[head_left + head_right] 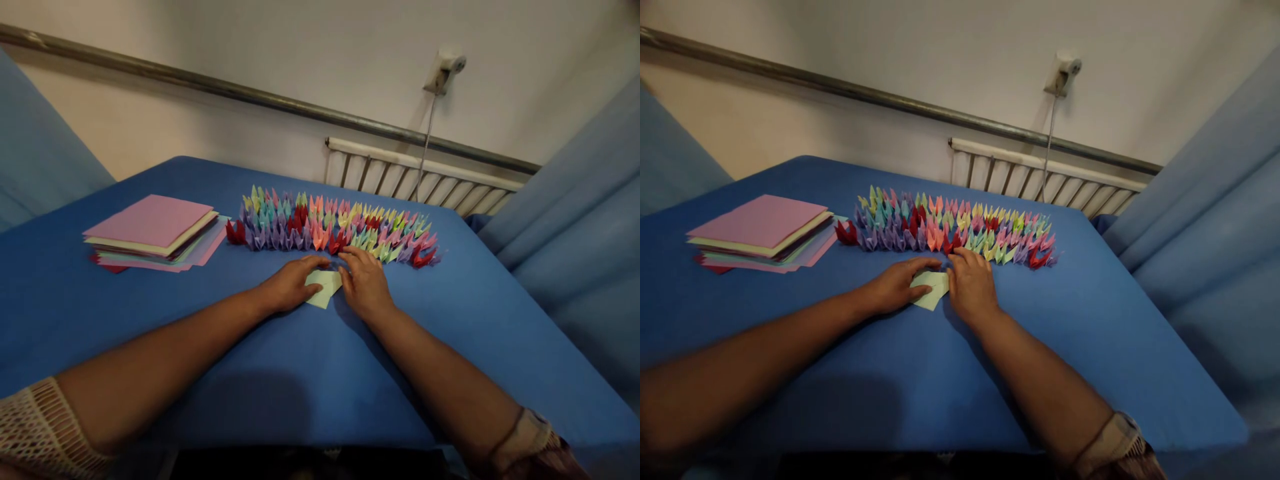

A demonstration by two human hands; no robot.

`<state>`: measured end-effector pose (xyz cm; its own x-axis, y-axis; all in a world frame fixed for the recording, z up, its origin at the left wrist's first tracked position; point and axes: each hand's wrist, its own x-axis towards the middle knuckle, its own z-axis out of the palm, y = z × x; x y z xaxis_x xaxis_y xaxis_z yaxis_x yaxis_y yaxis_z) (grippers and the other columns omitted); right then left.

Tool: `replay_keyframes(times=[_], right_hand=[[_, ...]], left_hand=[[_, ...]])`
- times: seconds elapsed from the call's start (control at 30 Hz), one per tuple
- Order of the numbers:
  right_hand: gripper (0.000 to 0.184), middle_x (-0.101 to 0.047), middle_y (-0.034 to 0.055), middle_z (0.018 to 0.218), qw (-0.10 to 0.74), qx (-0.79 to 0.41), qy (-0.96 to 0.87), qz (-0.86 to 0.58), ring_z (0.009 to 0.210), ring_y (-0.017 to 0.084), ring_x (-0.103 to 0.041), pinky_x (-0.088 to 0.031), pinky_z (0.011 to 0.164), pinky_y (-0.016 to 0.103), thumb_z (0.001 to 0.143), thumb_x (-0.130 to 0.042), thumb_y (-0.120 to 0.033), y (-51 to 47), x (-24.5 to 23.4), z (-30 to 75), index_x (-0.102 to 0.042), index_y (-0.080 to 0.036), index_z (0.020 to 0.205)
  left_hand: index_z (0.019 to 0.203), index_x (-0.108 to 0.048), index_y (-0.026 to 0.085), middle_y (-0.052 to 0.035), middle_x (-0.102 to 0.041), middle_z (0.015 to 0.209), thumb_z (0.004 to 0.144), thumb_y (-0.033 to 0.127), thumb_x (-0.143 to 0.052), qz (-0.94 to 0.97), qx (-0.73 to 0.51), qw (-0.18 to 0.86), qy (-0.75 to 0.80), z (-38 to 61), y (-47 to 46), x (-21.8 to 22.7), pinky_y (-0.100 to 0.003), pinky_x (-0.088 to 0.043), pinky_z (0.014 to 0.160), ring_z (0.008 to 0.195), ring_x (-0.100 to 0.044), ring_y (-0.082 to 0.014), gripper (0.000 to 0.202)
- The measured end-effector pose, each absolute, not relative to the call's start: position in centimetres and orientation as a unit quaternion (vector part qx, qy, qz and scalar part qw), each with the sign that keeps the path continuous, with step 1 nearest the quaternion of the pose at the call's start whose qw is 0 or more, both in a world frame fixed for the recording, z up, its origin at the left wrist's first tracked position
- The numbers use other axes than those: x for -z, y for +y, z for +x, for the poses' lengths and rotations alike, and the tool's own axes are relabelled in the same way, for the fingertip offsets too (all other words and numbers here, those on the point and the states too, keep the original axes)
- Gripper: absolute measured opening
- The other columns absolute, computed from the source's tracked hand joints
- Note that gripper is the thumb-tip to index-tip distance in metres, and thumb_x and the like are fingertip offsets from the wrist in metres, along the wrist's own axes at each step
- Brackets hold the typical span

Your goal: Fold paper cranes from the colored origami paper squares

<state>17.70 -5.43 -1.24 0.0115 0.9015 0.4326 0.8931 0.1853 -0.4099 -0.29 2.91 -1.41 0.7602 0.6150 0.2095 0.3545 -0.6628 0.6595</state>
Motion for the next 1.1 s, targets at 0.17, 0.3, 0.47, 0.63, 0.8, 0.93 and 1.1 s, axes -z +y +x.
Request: replay_keyframes(times=[0.17, 0.3, 0.47, 0.63, 0.8, 0.93, 1.1], right_hand=[[0.057, -0.039, 0.0158, 0.152, 0.176, -0.064, -0.78, -0.598, 0.142, 0.029, -0.032, -0.026, 0.115, 0.048, 0.097, -0.042, -0.04, -8.3, 1.4, 15.5, -0.04, -0.01, 0.145], [0.073, -0.028, 0.0189, 0.157, 0.128, -0.097, -0.782, -0.602, 0.146, 0.031, -0.023, -0.021, 0.118, 0.049, 0.095, -0.042, -0.053, -8.7, 2.4, 15.1, -0.03, -0.006, 0.15], [0.076, -0.026, 0.019, 0.158, 0.119, -0.099, -0.773, -0.615, 0.147, 0.032, -0.02, -0.019, 0.119, 0.048, 0.095, -0.039, -0.055, -8.6, 2.5, 15.2, -0.028, -0.004, 0.15], [0.085, -0.024, 0.0182, 0.158, 0.107, -0.115, -0.77, -0.618, 0.148, 0.032, -0.019, -0.018, 0.119, 0.049, 0.092, -0.036, -0.066, -8.8, 1.9, 15.1, -0.026, -0.006, 0.151], [0.091, -0.023, 0.0204, 0.158, 0.097, -0.112, -0.76, -0.633, 0.148, 0.034, -0.018, -0.018, 0.118, 0.05, 0.09, -0.034, -0.07, -8.8, 1.8, 15.4, -0.026, -0.004, 0.151], [0.089, -0.025, 0.0231, 0.157, 0.089, -0.1, -0.742, -0.656, 0.147, 0.035, -0.021, -0.02, 0.116, 0.052, 0.09, -0.038, -0.067, -8.7, 2.1, 16.0, -0.028, -0.001, 0.15], [0.084, -0.028, 0.0256, 0.155, 0.084, -0.072, -0.714, -0.691, 0.145, 0.038, -0.025, -0.023, 0.113, 0.054, 0.092, -0.038, -0.064, -8.3, 2.5, 17.5, -0.034, -0.001, 0.147]], left_hand=[[0.131, -0.05, 0.017, -0.0132, -0.058, 0.132, 0.081, 0.017, -0.059, 0.912, -0.193, 0.25, 0.262, -0.3, 2.7, 1.3, -0.047, -0.041, 0.107, 0.125, -0.053, -0.0262, 0.05], [0.136, -0.045, 0.017, -0.0146, -0.052, 0.139, 0.086, 0.022, -0.056, 0.924, -0.178, 0.228, 0.251, -0.5, 2.9, 1.8, -0.045, -0.039, 0.109, 0.13, -0.048, -0.0255, 0.052], [0.141, -0.042, 0.015, -0.0161, -0.037, 0.153, 0.088, 0.036, -0.057, 0.945, -0.123, 0.118, 0.279, -1.0, 1.4, 1.7, -0.051, -0.024, 0.115, 0.145, -0.024, -0.0325, 0.059], [0.149, -0.03, 0.01, -0.0189, -0.031, 0.156, 0.094, 0.054, -0.041, 0.958, -0.026, 0.085, 0.273, -2.8, -0.6, 1.5, -0.048, -0.019, 0.116, 0.148, -0.017, -0.0322, 0.071], [0.151, -0.028, 0.012, -0.0164, -0.029, 0.157, 0.095, 0.058, -0.036, 0.956, -0.017, 0.063, 0.287, -5.7, -1.6, 1.6, -0.046, -0.018, 0.117, 0.147, -0.02, -0.0307, 0.073], [0.149, -0.035, 0.015, -0.0147, -0.036, 0.154, 0.094, 0.056, -0.039, 0.953, -0.03, 0.071, 0.293, -6.6, -2.3, 1.1, -0.045, -0.022, 0.115, 0.145, -0.027, -0.0306, 0.068], [0.143, -0.046, 0.017, -0.0142, -0.046, 0.148, 0.091, 0.054, -0.046, 0.958, -0.036, 0.058, 0.278, -6.2, -2.0, 0.0, -0.046, -0.025, 0.112, 0.14, -0.036, -0.0325, 0.063]])
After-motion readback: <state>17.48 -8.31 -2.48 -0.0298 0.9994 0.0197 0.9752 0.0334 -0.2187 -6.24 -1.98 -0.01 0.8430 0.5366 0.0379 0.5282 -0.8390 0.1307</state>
